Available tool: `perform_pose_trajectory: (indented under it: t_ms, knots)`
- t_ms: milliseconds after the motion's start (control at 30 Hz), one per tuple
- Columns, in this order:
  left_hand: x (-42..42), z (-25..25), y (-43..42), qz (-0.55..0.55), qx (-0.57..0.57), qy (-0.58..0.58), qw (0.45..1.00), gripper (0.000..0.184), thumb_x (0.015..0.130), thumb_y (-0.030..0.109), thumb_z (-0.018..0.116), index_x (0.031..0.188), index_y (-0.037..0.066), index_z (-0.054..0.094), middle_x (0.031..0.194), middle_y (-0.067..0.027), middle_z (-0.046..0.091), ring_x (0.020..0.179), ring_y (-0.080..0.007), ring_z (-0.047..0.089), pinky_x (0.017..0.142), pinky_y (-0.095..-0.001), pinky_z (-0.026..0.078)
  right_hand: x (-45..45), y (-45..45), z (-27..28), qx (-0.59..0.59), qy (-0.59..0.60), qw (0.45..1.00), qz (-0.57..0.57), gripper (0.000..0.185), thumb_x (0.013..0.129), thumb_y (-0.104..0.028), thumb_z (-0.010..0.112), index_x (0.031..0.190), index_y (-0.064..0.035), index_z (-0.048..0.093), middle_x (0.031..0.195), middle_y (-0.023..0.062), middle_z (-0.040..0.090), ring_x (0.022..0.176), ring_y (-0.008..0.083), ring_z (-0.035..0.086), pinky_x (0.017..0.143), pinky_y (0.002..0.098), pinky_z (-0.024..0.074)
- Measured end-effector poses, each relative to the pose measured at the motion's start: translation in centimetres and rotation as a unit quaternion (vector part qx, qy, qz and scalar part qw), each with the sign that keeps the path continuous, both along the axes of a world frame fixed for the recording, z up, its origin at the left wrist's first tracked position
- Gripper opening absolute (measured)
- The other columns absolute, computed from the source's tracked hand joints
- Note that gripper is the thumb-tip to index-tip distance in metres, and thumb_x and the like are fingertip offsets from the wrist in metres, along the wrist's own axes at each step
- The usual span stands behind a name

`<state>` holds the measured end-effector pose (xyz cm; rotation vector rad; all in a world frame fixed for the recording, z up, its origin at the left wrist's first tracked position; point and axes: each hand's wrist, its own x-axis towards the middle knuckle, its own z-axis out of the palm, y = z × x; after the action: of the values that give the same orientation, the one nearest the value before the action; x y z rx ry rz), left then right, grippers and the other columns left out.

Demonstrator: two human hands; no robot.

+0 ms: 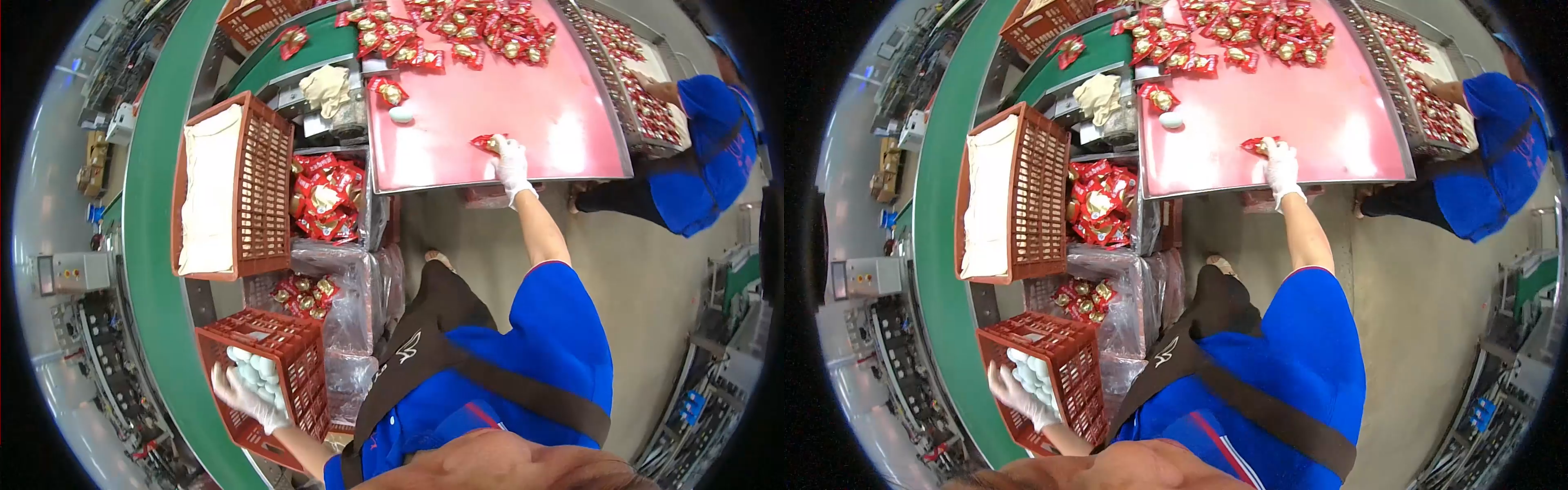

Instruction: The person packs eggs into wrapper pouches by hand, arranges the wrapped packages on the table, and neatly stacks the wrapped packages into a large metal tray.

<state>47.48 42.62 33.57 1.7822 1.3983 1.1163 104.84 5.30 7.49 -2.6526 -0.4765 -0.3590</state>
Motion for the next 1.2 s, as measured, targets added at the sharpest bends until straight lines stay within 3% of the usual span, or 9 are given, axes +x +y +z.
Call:
perform_pose_trajectory:
  t_ms: [133, 233, 267, 400, 467, 600, 833, 1033, 1200]
  knots:
    - [15.8, 0.4, -5.3, -0.255, 0.091, 0.104, 0.957, 0.034, 0.083, -0.002, 0.064, 0.116, 0.003, 0.066, 0.128, -0.0137, 0.058, 0.119, -0.0281, 0.056, 0.105, -0.0405, 0.043, 2.8, 1.2, 1.0, 0.178, 0.117, 0.977, -0.006, 0.04, 0.082, -0.021, 0.074, 0.12, -0.0134, 0.065, 0.106, 0.0147, 0.069, 0.098, 0.0366, 0.065, 0.088, 0.0438, 0.0526]
    - [24.4, -4.9, -9.2, -0.448, -0.007, 0.062, 0.892, 0.04, 0.086, 0.006, 0.068, 0.125, 0.004, 0.063, 0.134, -0.0117, 0.058, 0.12, -0.0217, 0.056, 0.106, -0.0379, 0.042, -2.1, 4.7, 10.8, 0.263, 0.355, 0.897, -0.003, 0.035, 0.088, -0.013, 0.07, 0.122, -0.007, 0.064, 0.106, 0.0106, 0.07, 0.099, 0.0134, 0.066, 0.085, 0.0295, 0.0549]
    - [27.0, -6.1, -11.4, -0.44, -0.267, -0.053, 0.856, 0.052, 0.09, 0.014, 0.069, 0.14, 0.007, 0.052, 0.138, -0.0103, 0.055, 0.122, -0.0201, 0.054, 0.106, -0.0377, 0.042, -3.6, 5.1, 8.7, 0.327, 0.334, 0.88, 0.081, 0.037, 0.088, -0.011, 0.071, 0.124, -0.0057, 0.063, 0.106, 0.0103, 0.07, 0.1, 0.0139, 0.065, 0.087, 0.0305, 0.0543]
    - [31.4, -10.3, -15.4, -0.335, -0.516, -0.146, 0.774, 0.069, 0.094, 0.03, 0.069, 0.151, 0.009, 0.037, 0.135, -0.0121, 0.053, 0.116, -0.0182, 0.054, 0.097, -0.0375, 0.047, -13.9, 9.1, 8.3, 0.419, 0.407, 0.787, 0.198, 0.043, 0.084, -0.002, 0.072, 0.126, -0.0017, 0.06, 0.114, 0.0124, 0.067, 0.104, 0.0204, 0.065, 0.093, 0.0344, 0.0526]
    - [30.8, -12.9, -17.0, -0.265, -0.551, -0.274, 0.743, 0.064, 0.094, 0.024, 0.071, 0.148, 0.009, 0.04, 0.123, -0.008, 0.058, 0.109, -0.0154, 0.057, 0.088, -0.0343, 0.05, -18.0, 10.2, 9.9, 0.251, 0.28, 0.868, 0.324, 0.049, 0.083, -0.002, 0.072, 0.129, -0.0016, 0.057, 0.12, 0.0148, 0.063, 0.107, 0.0267, 0.065, 0.095, 0.036, 0.0513]
    - [25.5, -17.7, -15.5, -0.235, -0.471, -0.22, 0.822, 0.041, 0.091, 0.014, 0.073, 0.128, 0.007, 0.057, 0.107, -0.0037, 0.063, 0.096, -0.0142, 0.063, 0.08, -0.0306, 0.054, -20.7, 10.8, 12.1, 0.215, 0.437, 0.797, 0.358, 0.065, 0.076, -0.002, 0.077, 0.135, -0.0038, 0.051, 0.123, 0.0158, 0.06, 0.109, 0.0303, 0.062, 0.093, 0.0387, 0.0512]
    - [12.4, -20.7, -11.1, -0.023, -0.39, -0.268, 0.88, 0.045, 0.09, 0.022, 0.074, 0.129, 0.011, 0.055, 0.114, -0.0051, 0.062, 0.099, -0.018, 0.062, 0.082, -0.0384, 0.055, -20.6, 9.1, 9.5, 0.156, 0.241, 0.835, 0.468, 0.036, 0.084, -0.018, 0.071, 0.118, -0.0075, 0.063, 0.11, 0.0147, 0.065, 0.101, 0.0346, 0.063, 0.09, 0.0425, 0.052]
    - [11.5, -20.1, -6.4, 0.06, -0.471, -0.239, 0.847, 0.125, 0.086, 0.048, 0.073, 0.154, 0.012, -0.027, 0.164, -0.0128, 0.014, 0.145, -0.0298, 0.031, 0.118, -0.0504, 0.025, -22.2, 7.9, 9.9, 0.03, 0.259, 0.855, 0.449, 0.034, 0.087, -0.027, 0.067, 0.117, -0.0094, 0.063, 0.109, 0.0133, 0.065, 0.104, 0.0334, 0.062, 0.089, 0.0446, 0.0523]
    - [19.7, -18.9, -8.7, -0.129, -0.176, -0.082, 0.973, 0.081, 0.086, 0.016, 0.075, 0.152, 0.001, 0.03, 0.152, -0.0146, 0.031, 0.138, -0.0287, 0.034, 0.118, -0.044, 0.027, -20.5, 4.5, 9.1, 0.043, 0.224, 0.897, 0.378, 0.032, 0.088, -0.027, 0.069, 0.114, -0.0095, 0.064, 0.107, 0.0119, 0.066, 0.102, 0.0322, 0.063, 0.088, 0.0438, 0.0523]
